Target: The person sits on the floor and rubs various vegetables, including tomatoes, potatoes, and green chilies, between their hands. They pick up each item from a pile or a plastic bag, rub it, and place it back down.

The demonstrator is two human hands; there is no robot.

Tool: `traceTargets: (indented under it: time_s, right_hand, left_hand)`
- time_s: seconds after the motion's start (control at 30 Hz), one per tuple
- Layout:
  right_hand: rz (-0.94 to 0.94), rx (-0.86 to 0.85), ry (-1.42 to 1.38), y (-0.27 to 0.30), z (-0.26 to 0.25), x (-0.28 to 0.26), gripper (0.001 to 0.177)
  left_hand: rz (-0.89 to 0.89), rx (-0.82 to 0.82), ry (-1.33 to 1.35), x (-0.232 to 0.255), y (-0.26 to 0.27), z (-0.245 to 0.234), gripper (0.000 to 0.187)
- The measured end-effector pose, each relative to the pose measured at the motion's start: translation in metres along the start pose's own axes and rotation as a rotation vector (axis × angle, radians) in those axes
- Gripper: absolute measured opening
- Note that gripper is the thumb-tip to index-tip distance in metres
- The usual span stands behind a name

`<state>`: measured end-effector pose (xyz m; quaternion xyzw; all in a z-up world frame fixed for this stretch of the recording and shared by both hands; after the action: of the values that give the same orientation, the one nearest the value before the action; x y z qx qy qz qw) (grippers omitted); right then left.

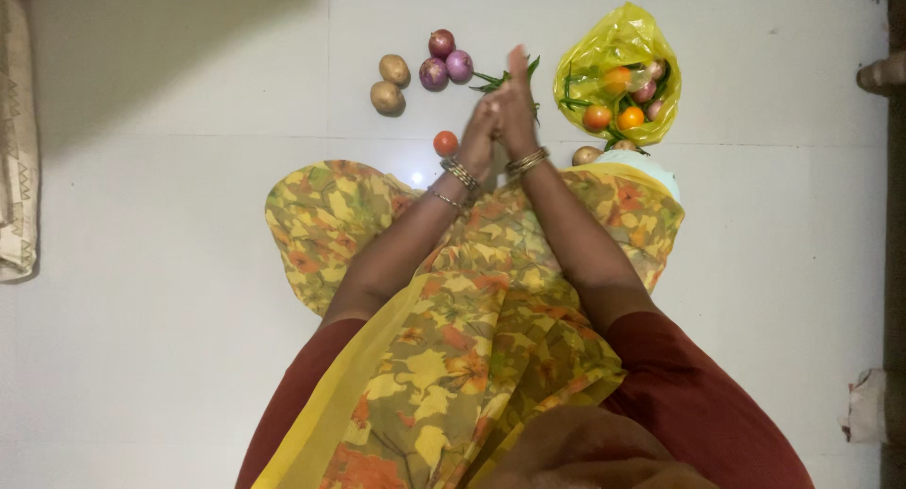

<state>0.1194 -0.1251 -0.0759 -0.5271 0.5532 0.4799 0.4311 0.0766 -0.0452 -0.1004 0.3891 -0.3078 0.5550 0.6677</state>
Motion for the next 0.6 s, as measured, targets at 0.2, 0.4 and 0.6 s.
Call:
traceTargets:
  time_s: [0.2, 0.4, 0.6]
  right_hand:
    - [0.022, 0.12, 0.043, -0.02, -0.035, 0.024, 0.063]
    - [-0.102, -0.056, 0.364, 0.012, 0.033, 0.008, 0.063]
    - [-0.262, -0.216, 0.368, 0.053, 0.059, -0.023, 0.063]
  left_hand:
    - [0.036, -0.11, 0.011, 0.0, 0.01, 0.024, 0.062]
    - [-0.012, 0.051, 0.191, 0.021, -0.012, -0.018, 0.068]
    - [0.028, 0.186, 0.363, 0.035, -0.032, -0.059, 0.061]
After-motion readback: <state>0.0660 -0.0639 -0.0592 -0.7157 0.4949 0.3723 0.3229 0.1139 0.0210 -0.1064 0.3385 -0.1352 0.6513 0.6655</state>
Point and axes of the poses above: each hand's wrist, its own y-axis away from the middle knuckle, its own z-axis out of the palm, x = y × z, the point moved 6 cm from there along -y, towards the middle knuckle, and after that the axes turned 6 degrees about z, right-handed, at the moved point
